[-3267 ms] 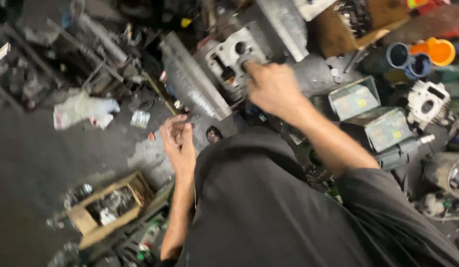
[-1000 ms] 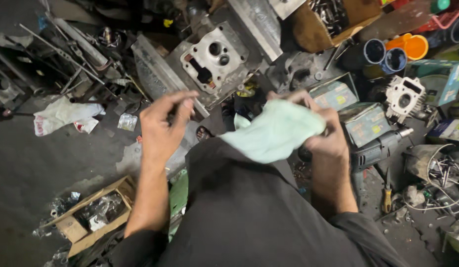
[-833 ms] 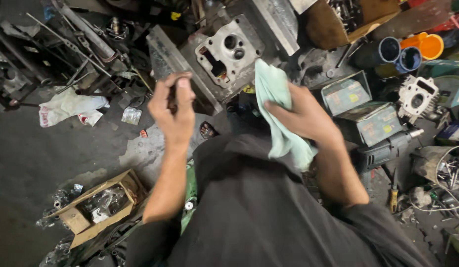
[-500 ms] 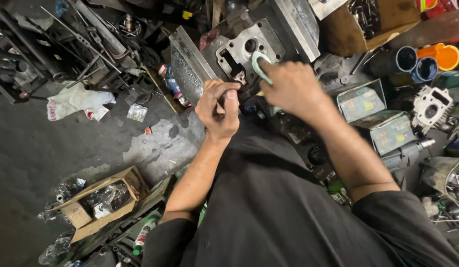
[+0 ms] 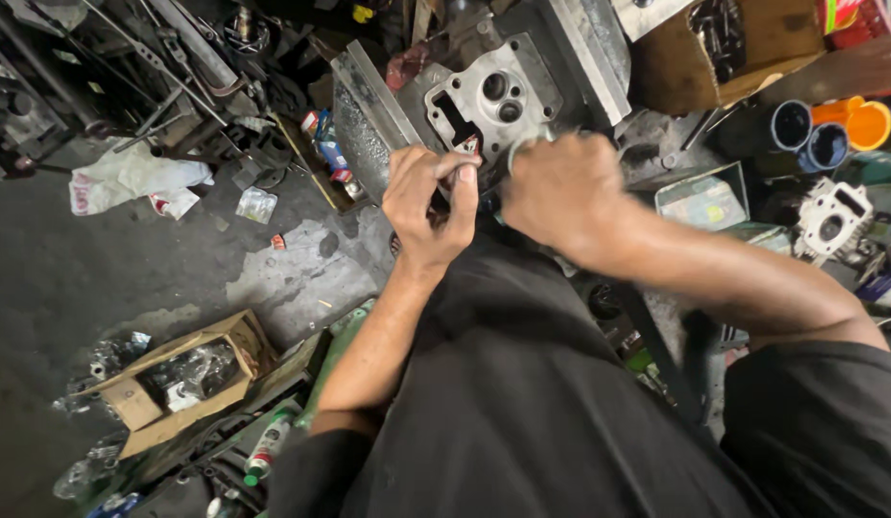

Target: The person cleans a small engine cylinder head clamped in a bench vise. They wipe the head with a dark rag, then use a green cloth to wipe the head surface and a metal valve part, handle small fasteners from a box, and pour liquid from a plastic bottle onto the part while continuing to wipe.

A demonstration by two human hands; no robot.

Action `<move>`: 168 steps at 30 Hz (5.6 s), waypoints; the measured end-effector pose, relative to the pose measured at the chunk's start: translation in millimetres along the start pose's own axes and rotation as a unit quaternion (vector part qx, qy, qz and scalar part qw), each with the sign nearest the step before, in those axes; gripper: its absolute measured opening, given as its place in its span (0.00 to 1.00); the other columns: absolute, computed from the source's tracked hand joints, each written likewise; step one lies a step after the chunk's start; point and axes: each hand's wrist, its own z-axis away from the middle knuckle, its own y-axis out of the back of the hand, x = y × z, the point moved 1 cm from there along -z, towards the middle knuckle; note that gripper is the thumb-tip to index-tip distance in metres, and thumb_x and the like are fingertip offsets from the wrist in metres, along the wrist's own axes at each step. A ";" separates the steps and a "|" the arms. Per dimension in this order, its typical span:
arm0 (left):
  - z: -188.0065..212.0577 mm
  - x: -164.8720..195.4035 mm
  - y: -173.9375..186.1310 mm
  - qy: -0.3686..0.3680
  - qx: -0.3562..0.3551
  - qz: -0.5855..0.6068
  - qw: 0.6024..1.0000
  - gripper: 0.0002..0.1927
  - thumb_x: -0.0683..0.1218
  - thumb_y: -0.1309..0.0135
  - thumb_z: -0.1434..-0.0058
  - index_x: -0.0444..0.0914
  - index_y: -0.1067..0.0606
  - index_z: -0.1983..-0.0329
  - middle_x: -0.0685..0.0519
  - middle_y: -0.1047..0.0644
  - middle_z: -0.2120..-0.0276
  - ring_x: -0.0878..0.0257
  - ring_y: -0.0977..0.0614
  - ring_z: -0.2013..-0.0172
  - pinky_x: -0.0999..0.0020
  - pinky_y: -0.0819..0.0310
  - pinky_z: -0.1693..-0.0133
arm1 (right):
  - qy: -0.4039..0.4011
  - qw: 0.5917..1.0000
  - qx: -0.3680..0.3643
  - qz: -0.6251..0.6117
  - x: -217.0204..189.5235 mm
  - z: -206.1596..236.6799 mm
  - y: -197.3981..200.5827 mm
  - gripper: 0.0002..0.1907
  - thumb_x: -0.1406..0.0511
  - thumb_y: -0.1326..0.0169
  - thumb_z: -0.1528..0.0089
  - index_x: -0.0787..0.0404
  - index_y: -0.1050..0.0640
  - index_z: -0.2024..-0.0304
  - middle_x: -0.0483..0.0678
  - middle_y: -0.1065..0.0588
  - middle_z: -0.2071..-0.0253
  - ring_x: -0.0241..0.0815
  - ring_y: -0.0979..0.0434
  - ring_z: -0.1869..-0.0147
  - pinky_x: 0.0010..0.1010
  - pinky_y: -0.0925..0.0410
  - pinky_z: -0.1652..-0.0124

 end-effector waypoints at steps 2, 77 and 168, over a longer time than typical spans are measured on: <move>-1.5 0.1 1.2 0.008 0.011 -0.023 1.000 0.02 0.38 0.42 0.37 0.37 0.22 0.62 0.53 0.22 0.68 0.57 0.25 0.65 0.63 0.32 0.54 | -0.001 0.999 -0.006 -0.031 13.4 7.2 7.4 0.19 0.55 0.52 0.33 0.65 0.24 0.62 0.63 0.21 0.69 0.64 0.18 0.63 0.53 0.26 0.59; 3.0 5.2 -5.5 -0.007 -0.016 -0.075 0.997 0.02 0.41 0.41 0.38 0.39 0.21 0.63 0.55 0.22 0.67 0.56 0.25 0.61 0.60 0.33 0.49 | -0.004 0.914 -0.088 -0.396 54.2 -71.2 -20.8 0.27 0.58 0.44 0.35 0.71 0.30 0.40 0.63 0.25 0.45 0.54 0.24 0.44 0.47 0.31 0.45; -18.8 -9.4 -28.5 0.050 -0.091 -0.119 0.987 0.12 0.38 0.39 0.38 0.42 0.27 0.54 0.55 0.21 0.57 0.58 0.21 0.57 0.62 0.35 0.48 | 0.161 0.975 0.152 0.030 96.4 -23.5 6.6 0.30 0.72 0.49 0.44 0.48 0.22 0.39 0.55 0.21 0.57 0.48 0.18 0.62 0.38 0.27 0.73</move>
